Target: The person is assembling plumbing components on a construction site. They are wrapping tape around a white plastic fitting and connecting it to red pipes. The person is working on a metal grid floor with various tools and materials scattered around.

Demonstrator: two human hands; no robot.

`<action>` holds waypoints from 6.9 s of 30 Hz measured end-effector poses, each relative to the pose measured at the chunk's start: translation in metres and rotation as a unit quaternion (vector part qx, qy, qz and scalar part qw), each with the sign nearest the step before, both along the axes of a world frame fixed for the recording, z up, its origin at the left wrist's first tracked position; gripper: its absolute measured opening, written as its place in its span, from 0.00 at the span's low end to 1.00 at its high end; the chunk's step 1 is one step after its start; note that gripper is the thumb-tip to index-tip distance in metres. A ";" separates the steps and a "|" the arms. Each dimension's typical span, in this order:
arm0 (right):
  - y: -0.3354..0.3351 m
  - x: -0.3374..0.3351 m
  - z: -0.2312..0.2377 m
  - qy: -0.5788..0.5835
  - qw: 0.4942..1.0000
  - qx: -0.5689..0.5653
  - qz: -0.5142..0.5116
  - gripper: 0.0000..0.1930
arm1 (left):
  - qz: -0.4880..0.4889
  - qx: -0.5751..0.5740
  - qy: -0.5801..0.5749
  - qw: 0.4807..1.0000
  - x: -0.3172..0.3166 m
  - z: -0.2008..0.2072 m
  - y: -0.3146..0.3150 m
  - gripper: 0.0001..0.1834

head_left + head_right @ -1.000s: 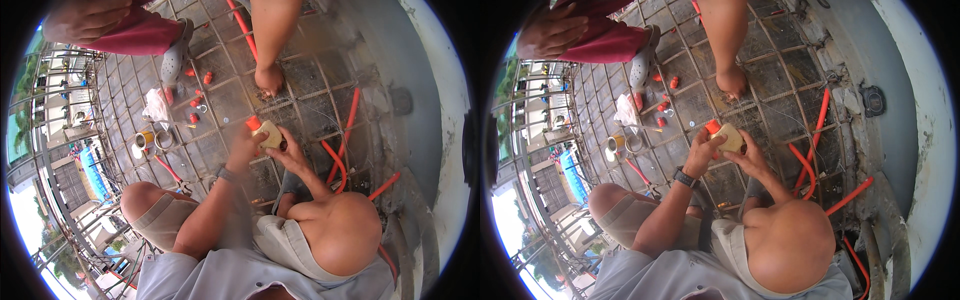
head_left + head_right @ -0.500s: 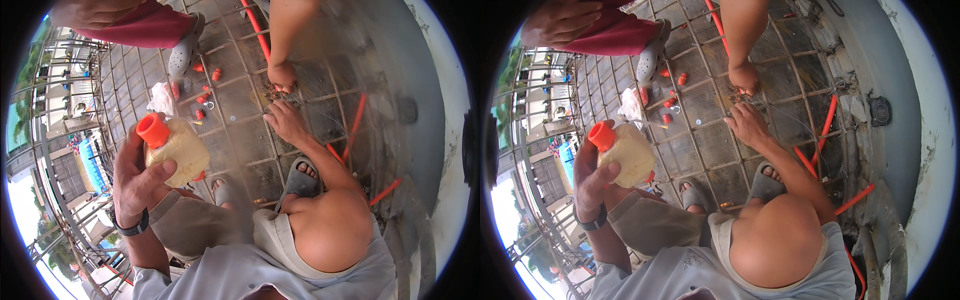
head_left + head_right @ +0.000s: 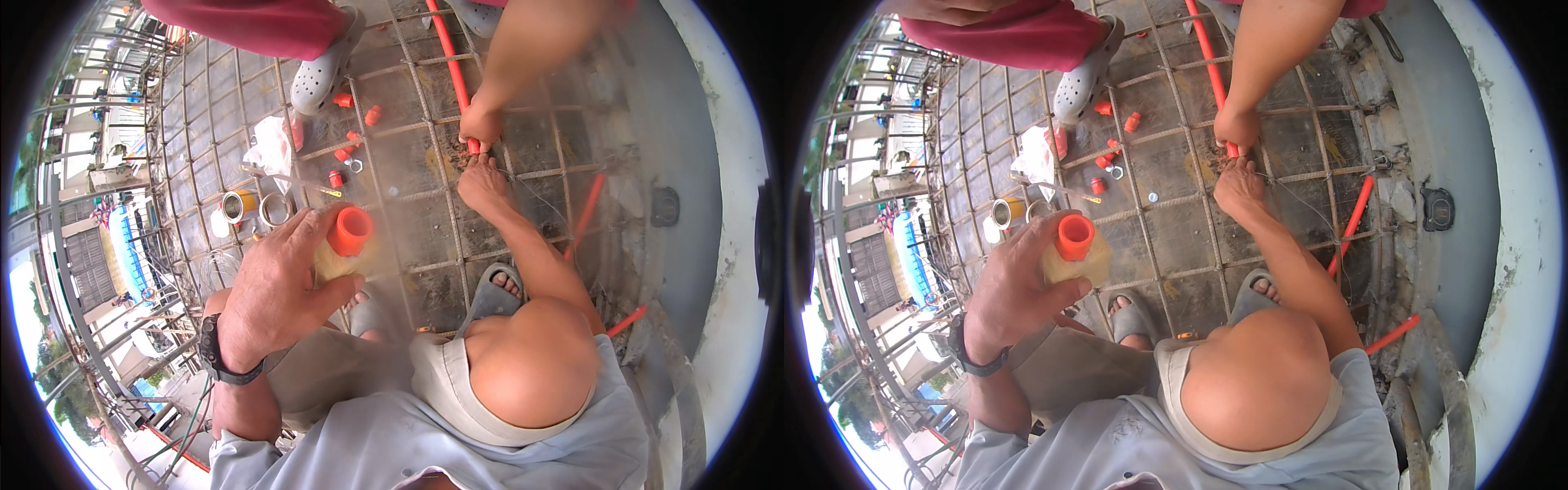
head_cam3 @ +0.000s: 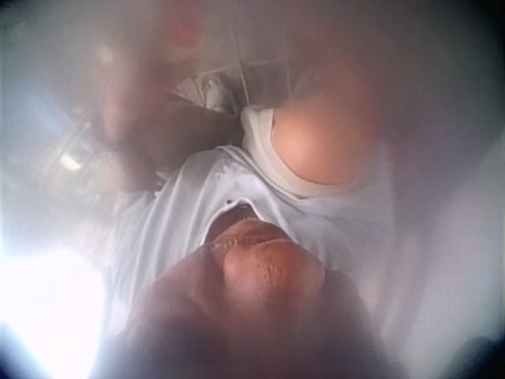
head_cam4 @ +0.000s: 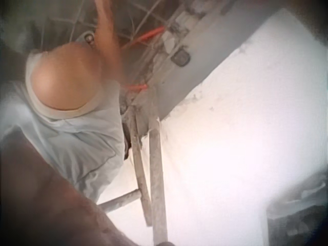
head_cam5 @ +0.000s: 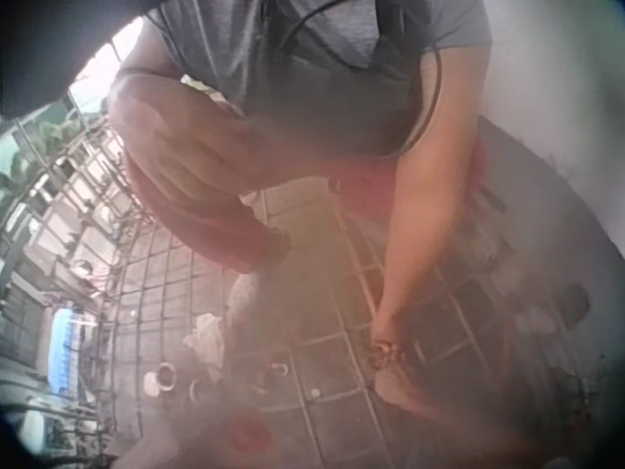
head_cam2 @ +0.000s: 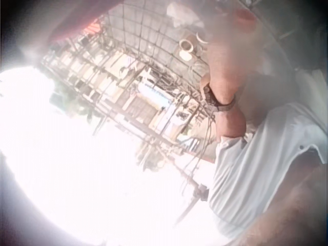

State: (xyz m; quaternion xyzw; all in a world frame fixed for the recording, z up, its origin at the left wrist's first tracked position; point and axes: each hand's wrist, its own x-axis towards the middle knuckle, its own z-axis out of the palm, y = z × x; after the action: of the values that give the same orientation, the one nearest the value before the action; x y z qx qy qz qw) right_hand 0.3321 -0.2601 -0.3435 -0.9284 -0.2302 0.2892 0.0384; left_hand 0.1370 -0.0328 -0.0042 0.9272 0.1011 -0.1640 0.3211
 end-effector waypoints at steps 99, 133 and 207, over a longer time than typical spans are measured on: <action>0.007 0.032 -0.030 0.378 0.557 0.411 -0.615 0.11 | -0.149 0.034 0.082 0.985 -0.015 -0.008 -0.015 0.38; 0.014 -0.010 -0.023 0.323 0.641 0.520 -0.464 0.21 | -0.163 0.034 0.141 0.976 -0.022 -0.011 -0.007 0.38; -0.069 0.143 -0.041 -0.108 0.962 0.083 0.235 0.36 | -0.029 0.029 0.342 0.939 -0.039 0.010 -0.083 0.36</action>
State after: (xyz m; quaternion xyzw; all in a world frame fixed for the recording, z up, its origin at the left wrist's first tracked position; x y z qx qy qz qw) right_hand 0.4750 -0.3294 -0.3841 -0.8673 -0.4681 0.1681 0.0214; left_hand 0.0982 -0.1158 0.0058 0.8264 0.1830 -0.4776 0.2356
